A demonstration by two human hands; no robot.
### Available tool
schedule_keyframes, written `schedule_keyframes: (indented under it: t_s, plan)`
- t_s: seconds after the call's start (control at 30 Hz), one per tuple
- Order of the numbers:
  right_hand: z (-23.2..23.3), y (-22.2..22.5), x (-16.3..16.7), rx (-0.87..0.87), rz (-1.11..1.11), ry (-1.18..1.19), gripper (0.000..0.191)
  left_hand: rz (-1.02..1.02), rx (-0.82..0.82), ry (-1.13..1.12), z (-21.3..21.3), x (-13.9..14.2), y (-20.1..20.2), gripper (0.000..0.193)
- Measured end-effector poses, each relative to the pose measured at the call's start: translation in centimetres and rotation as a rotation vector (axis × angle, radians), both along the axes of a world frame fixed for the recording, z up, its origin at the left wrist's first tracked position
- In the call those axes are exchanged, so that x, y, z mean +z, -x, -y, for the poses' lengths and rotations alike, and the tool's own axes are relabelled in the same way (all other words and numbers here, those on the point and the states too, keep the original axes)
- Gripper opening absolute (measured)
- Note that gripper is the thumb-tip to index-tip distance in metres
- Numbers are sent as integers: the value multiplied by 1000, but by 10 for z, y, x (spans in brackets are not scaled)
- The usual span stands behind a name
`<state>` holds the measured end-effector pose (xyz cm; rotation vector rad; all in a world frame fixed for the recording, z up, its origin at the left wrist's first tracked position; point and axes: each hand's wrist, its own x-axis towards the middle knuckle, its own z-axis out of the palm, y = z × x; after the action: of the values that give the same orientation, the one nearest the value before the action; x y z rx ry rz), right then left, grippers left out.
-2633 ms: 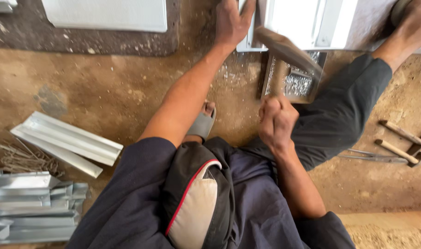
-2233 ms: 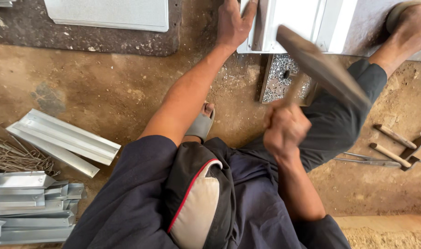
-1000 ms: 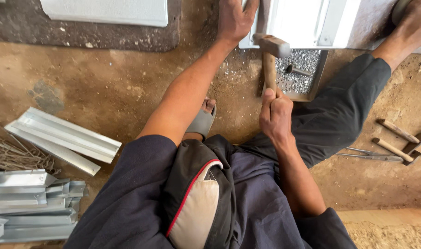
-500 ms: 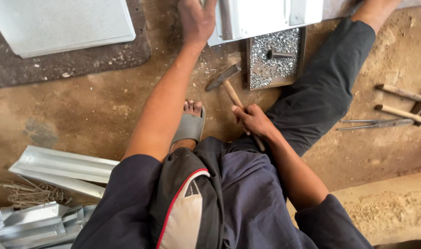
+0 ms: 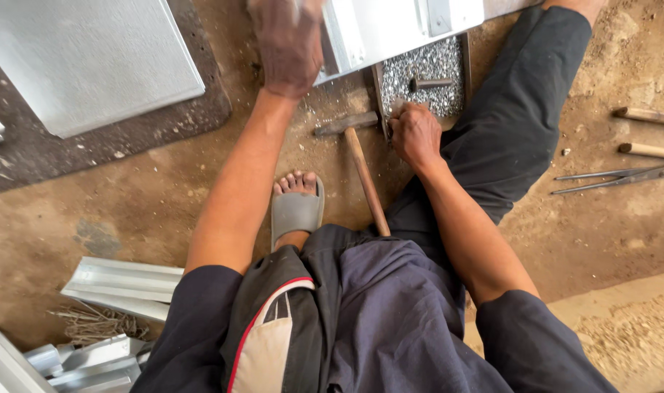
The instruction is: The person repeatedly places a metal strip into a slot on a white panel and hammers it to secure the fit. They continue this process across multiple panels, adjusting the strip and striking it with a hammer to ensure alignment.
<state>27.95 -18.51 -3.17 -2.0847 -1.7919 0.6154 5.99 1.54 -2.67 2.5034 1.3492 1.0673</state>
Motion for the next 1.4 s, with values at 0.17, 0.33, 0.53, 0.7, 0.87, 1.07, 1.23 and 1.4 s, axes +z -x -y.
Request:
schedule_keyframes:
  t_s: [0.17, 0.33, 0.53, 0.7, 0.87, 1.07, 1.23, 1.4]
  plan:
    - [-9, -14, 9, -131, -138, -113, 11, 1, -316, 58, 3, 35, 11, 50]
    - [-16, -15, 18, -327, -335, 74, 20, -114, -279, -79, 18, 37, -2, 39]
    - [-13, -13, 29, -390, -345, 18, 17, -6, -246, 26, 40, 26, 1, 33]
    - [-14, 2, 40, -321, -707, -31, 13, -174, -177, -10, 45, 26, 9, 41]
    - [-16, 26, 39, -457, -1071, 138, 11, -84, -174, 52, 49, 27, 5, 37]
    - [-39, 45, 49, -454, -1108, 142, 14, 23, -208, 87, 35, 65, -5, 40]
    - [-126, 54, 47, -93, -504, -356, 20, -73, -264, 305, -3, 155, -4, 51]
    - [-201, 62, 37, -183, -396, -525, 22, -27, -225, 853, -50, 233, -1, 43]
